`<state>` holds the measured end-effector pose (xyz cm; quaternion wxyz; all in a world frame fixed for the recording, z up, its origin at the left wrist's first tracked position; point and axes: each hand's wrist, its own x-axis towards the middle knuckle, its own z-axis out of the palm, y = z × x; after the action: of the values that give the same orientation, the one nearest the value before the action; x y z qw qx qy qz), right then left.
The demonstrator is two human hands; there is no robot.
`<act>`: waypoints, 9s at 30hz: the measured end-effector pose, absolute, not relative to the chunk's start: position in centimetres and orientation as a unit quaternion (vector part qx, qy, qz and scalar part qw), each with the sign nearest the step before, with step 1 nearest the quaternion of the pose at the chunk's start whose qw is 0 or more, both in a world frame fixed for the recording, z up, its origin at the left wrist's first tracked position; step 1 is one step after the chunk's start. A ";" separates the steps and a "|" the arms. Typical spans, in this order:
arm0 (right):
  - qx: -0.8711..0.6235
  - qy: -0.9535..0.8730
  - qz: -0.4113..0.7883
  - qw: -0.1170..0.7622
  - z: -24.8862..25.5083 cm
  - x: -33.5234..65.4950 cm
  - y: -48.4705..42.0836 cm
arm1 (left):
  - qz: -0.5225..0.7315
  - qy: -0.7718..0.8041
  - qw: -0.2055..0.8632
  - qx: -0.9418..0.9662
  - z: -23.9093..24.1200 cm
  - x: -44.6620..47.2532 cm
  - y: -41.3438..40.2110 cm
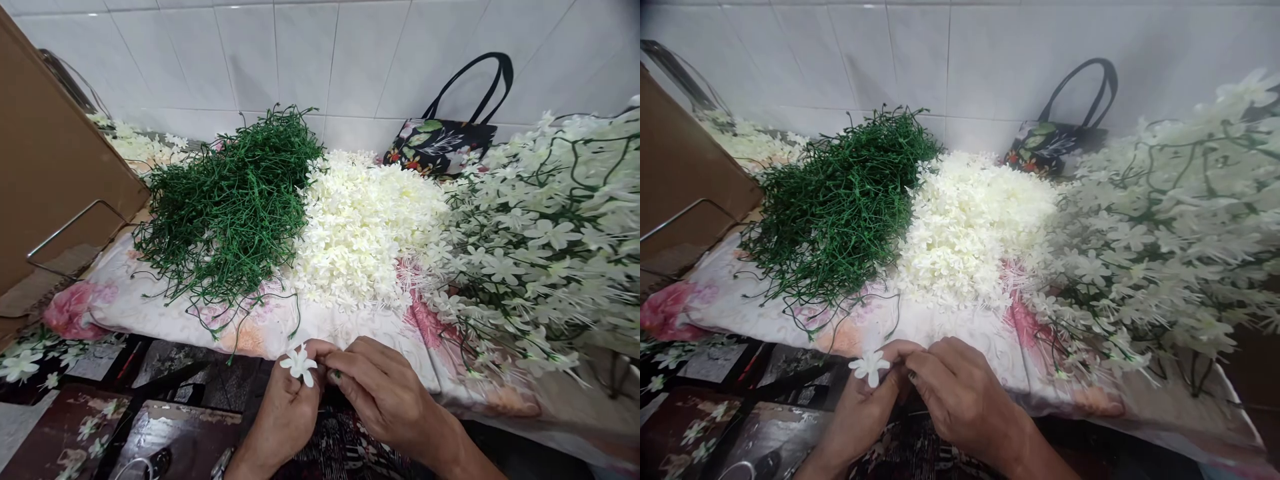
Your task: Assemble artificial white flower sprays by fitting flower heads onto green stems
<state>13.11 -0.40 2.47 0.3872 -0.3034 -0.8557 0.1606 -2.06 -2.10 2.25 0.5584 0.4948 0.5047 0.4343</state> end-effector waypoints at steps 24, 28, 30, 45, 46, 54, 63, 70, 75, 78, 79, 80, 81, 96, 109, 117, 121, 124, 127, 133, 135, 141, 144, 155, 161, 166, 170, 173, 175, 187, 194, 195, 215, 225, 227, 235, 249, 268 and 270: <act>-0.420 -0.825 0.134 0.354 -0.1 15.6 2.1 | 0.191 0.674 0.104 0.707 2.4 0.5 4.4; -0.435 -0.827 0.112 0.339 -0.4 15.9 1.7 | 0.318 0.663 0.165 0.658 1.9 -0.2 4.3; -0.447 -0.822 0.103 0.337 -0.4 16.1 1.6 | 0.405 0.637 0.257 0.603 2.0 -0.7 4.2; -0.412 -0.664 0.344 0.520 3.6 13.4 -0.1 | 0.531 0.451 0.691 0.194 3.2 -1.1 0.7; -0.407 -0.671 0.335 0.521 3.5 13.1 -0.1 | 0.533 0.446 0.693 0.189 3.1 -1.1 0.6; -0.402 -0.708 0.236 0.531 2.8 12.1 -0.5 | 0.572 0.437 0.663 0.206 2.4 -0.7 -0.2; -0.403 -0.719 0.202 0.529 2.1 11.9 -1.0 | 0.606 0.428 0.615 0.268 1.6 -0.5 -0.6; -0.391 -0.739 0.231 0.497 2.3 12.7 -0.7 | 0.609 0.425 0.605 0.287 1.3 -0.5 -0.8; -0.414 -0.754 0.252 0.444 2.6 13.7 -0.3 | 0.600 0.418 0.616 0.294 1.4 -0.4 -0.6; -0.387 -0.767 0.256 0.443 2.8 13.8 0.0 | 0.596 0.412 0.625 0.291 1.4 -0.4 -0.5; -0.381 -0.767 0.257 0.448 2.8 13.8 0.0 | 0.594 0.410 0.628 0.291 1.3 -0.4 -0.6; -0.380 -0.765 0.256 0.453 2.8 13.7 0.1 | 0.594 0.412 0.626 0.293 1.2 -0.4 -0.6; -0.383 -0.764 0.251 0.454 2.8 13.7 0.1 | 0.593 0.416 0.622 0.298 1.0 -0.4 -0.7; -0.454 -0.743 0.193 0.453 1.8 14.0 0.2 | 0.515 0.431 0.660 0.337 0.8 -0.9 -1.0; -0.418 -0.777 0.194 0.428 4.4 14.2 -0.2 | 0.538 0.453 0.595 0.389 0.4 -1.0 -1.1; -0.418 -0.794 0.165 0.410 4.1 13.9 -0.3 | 0.540 0.433 0.631 0.350 0.6 -0.9 -1.1; -0.422 -0.799 0.162 0.397 3.9 13.9 -0.3 | 0.539 0.440 0.619 0.365 0.5 -0.9 -1.2; -0.425 -0.795 0.169 0.399 3.6 13.9 -0.3 | 0.537 0.456 0.607 0.367 0.6 -0.7 -1.2; -0.430 -0.783 0.179 0.411 3.1 13.7 -0.1 | 0.526 0.484 0.607 0.347 0.8 -0.3 -1.0; -0.467 -0.741 0.201 0.438 1.9 13.0 0.2 | 0.520 0.510 0.619 0.295 1.6 0.5 -0.5; -0.477 -0.727 0.219 0.443 1.5 12.9 0.2 | 0.517 0.511 0.625 0.285 1.7 0.5 -0.4; -0.484 -0.701 0.267 0.450 0.9 12.7 0.3 | 0.512 0.496 0.642 0.283 1.8 0.2 -0.2; -0.488 -0.703 0.255 0.450 0.8 12.6 0.3 | 0.520 0.495 0.640 0.275 1.8 0.3 -0.1; -0.499 -0.704 0.215 0.457 0.4 12.0 0.3 | 0.531 0.517 0.603 0.296 0.9 0.5 -0.3; -0.489 -0.720 0.187 0.455 0.4 12.0 0.5 | 0.529 0.528 0.590 0.305 0.4 0.7 -0.4; -0.485 -0.712 0.216 0.460 0.7 12.0 0.6 | 0.535 0.512 0.606 0.291 0.9 0.5 -0.1; -0.475 -0.702 0.255 0.465 0.8 12.2 0.6 | 0.533 0.473 0.657 0.245 1.9 0.0 0.2; -0.473 -0.700 0.263 0.466 0.7 12.2 0.5 | 0.537 0.456 0.673 0.226 2.2 -0.3 0.3; -0.469 -0.705 0.254 0.467 0.7 12.2 0.4 | 0.537 0.451 0.677 0.225 2.2 -0.3 0.3; -0.431 -0.770 0.187 0.432 2.5 12.7 0.6 | 0.550 0.468 0.641 0.261 1.4 -0.3 0.0; -0.417 -0.814 0.132 0.382 3.2 13.2 0.5 | 0.536 0.517 0.584 0.324 0.6 -0.1 -0.3; -0.419 -0.817 0.122 0.377 3.1 13.2 0.5 | 0.534 0.522 0.580 0.326 0.5 0.0 -0.4; -0.455 -0.786 0.149 0.391 2.2 13.2 0.9 | 0.517 0.540 0.516 0.418 0.3 0.2 -0.3; -0.442 -0.801 0.158 0.373 2.0 13.7 0.8 | 0.510 0.537 0.531 0.412 0.9 0.4 -0.2; -0.443 -0.797 0.165 0.376 2.1 13.5 0.8 | 0.511 0.533 0.555 0.383 1.0 0.3 0.0; -0.410 -0.791 0.227 0.393 3.0 13.1 1.0 | 0.525 0.427 0.696 0.239 2.0 -0.9 0.4; -0.410 -0.789 0.225 0.399 3.1 13.3 1.0 | 0.507 0.447 0.693 0.249 2.2 -1.0 0.4; -0.429 -0.766 0.293 0.377 2.9 13.8 1.1 | 0.497 0.479 0.661 0.295 1.7 -0.8 0.1; -0.431 -0.762 0.302 0.377 3.0 13.9 1.2 | 0.495 0.479 0.663 0.294 1.8 -0.8 0.1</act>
<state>13.86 1.15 3.01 0.3771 -0.4310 -0.7619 0.3024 -0.85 0.15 1.82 0.6626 0.2944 0.4793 0.4946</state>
